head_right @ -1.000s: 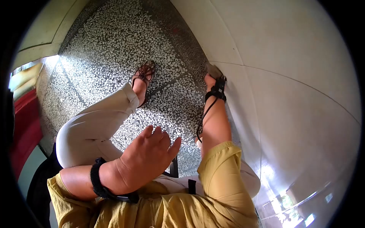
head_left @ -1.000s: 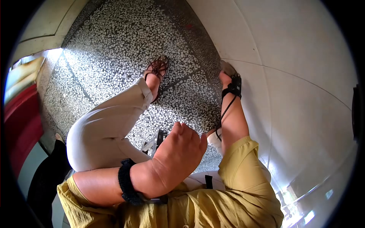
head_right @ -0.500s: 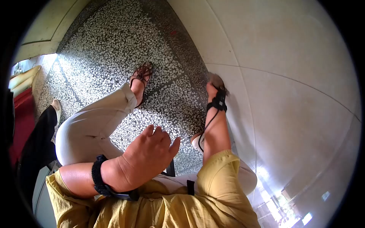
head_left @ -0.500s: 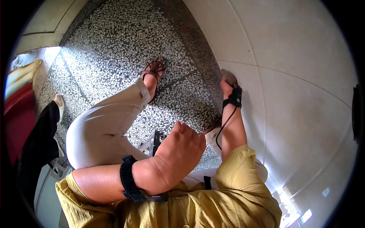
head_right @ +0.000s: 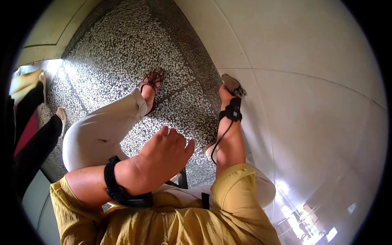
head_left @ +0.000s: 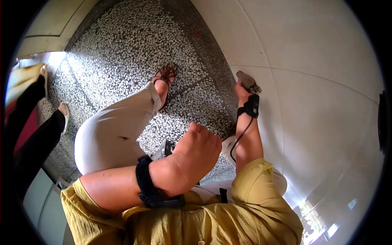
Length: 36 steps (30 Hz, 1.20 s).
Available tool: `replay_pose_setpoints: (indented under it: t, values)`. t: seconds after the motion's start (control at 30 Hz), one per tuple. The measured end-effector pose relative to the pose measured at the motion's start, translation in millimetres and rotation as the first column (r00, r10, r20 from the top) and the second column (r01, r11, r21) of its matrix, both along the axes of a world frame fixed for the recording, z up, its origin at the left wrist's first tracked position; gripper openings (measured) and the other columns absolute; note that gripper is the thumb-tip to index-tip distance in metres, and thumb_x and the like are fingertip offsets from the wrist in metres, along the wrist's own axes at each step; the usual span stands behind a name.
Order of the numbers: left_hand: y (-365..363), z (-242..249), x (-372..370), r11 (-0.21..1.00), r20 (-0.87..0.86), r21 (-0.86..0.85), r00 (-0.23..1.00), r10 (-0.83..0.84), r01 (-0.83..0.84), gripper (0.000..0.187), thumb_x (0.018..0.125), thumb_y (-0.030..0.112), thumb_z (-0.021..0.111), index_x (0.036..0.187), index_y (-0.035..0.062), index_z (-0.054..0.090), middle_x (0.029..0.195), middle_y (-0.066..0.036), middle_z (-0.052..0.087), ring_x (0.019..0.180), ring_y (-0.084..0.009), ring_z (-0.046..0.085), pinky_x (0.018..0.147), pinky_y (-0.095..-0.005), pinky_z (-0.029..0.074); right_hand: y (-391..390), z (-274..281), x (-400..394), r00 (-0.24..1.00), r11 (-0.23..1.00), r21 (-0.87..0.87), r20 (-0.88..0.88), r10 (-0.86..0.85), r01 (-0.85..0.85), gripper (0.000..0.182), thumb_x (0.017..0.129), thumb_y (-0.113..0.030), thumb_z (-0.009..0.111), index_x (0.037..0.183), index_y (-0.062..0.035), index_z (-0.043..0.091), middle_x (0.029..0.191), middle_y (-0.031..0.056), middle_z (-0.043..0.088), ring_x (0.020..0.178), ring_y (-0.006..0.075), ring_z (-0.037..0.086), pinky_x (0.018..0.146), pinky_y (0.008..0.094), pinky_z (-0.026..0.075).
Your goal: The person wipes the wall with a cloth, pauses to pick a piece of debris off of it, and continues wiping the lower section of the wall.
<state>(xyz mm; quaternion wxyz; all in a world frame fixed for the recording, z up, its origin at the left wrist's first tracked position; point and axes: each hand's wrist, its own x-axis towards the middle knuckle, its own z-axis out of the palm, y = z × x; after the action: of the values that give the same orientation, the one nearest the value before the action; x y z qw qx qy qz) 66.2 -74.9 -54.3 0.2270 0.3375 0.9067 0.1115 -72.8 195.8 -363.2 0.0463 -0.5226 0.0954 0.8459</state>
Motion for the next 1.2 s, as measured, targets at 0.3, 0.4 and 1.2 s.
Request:
replay_pose_setpoints:
  t: [0.3,0.4,1.2]
  values:
    - [8.3,14.0,1.9,0.996,0.078,0.092,0.997,-0.029,0.022,0.027,0.082,0.017,0.057,0.104,0.0012,0.061,0.094,-0.009,0.065,0.093,-0.0249,0.061,0.084,-0.0367,0.044,-22.5,199.2,1.2,0.89,0.946,-0.312,-0.452,-0.067,-0.087,0.054,0.087,-0.013,0.051,0.139,-0.0016,0.039,0.138,0.0123,0.045,0.11,0.022,0.052,0.066,0.0278,0.046]
    - [4.6,13.9,6.1,0.991,0.068,0.132,0.998,0.004,-0.013,0.027,0.082,0.017,0.057,0.103,0.0013,0.061,0.091,-0.008,0.064,0.09,-0.0241,0.061,0.083,-0.0358,0.044,-21.3,199.2,1.8,0.873,0.925,-0.362,-0.481,-0.078,-0.117,0.05,0.088,-0.013,0.05,0.136,-0.0005,0.042,0.136,0.0132,0.047,0.113,0.0251,0.052,0.076,0.0332,0.046]
    - [2.9,-5.5,-8.7,1.0,0.056,-0.015,0.998,0.019,-0.018,0.03,0.079,0.017,0.058,0.105,0.0032,0.061,0.083,-0.006,0.061,0.083,-0.0214,0.059,0.079,-0.0354,0.046,6.7,-69.5,-13.4,0.993,0.999,-0.009,0.111,-0.037,0.038,0.031,0.092,-0.026,0.052,0.118,-0.0132,0.063,0.123,0.0051,0.06,0.114,0.0276,0.055,0.091,0.0455,0.047]
